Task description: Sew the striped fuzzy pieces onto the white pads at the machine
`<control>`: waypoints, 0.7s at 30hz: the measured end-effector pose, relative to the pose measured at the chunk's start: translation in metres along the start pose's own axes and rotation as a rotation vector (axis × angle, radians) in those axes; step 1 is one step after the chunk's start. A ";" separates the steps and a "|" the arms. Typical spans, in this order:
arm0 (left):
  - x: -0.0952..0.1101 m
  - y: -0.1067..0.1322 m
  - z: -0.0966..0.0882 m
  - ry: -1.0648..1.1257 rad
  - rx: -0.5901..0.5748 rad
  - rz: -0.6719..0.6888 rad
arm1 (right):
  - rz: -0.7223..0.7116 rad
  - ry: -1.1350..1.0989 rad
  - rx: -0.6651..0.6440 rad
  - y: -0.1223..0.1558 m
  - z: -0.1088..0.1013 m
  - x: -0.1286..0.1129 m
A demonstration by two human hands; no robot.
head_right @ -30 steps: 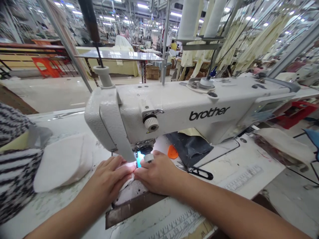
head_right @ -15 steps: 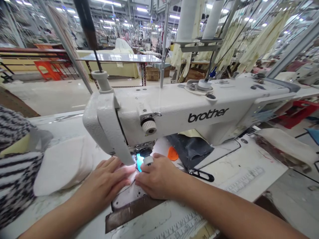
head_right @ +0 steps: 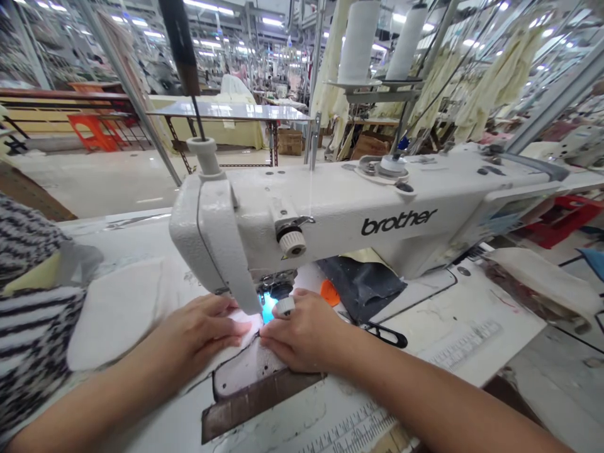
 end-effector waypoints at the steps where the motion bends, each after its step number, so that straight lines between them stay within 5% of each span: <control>1: -0.001 0.000 -0.001 -0.034 0.028 0.031 | 0.005 0.002 0.011 0.000 0.000 0.001; 6: -0.003 0.001 0.001 -0.103 0.145 0.208 | 0.006 0.031 0.091 -0.004 0.001 0.002; 12: -0.008 0.004 0.011 -0.008 0.086 0.117 | -0.001 0.160 -0.152 -0.005 0.009 -0.006; 21: -0.002 0.006 0.022 0.020 0.163 0.061 | 0.058 0.181 -0.156 -0.006 0.008 -0.007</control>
Point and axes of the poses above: each hand's wrist, its own y-axis away from the middle knuckle, its own z-axis out of the palm, x = y × z, the point moved 1 cm from there along -y, towards the middle knuckle, and after that the axes turned 1 degree about z, right-handed, at the moved point
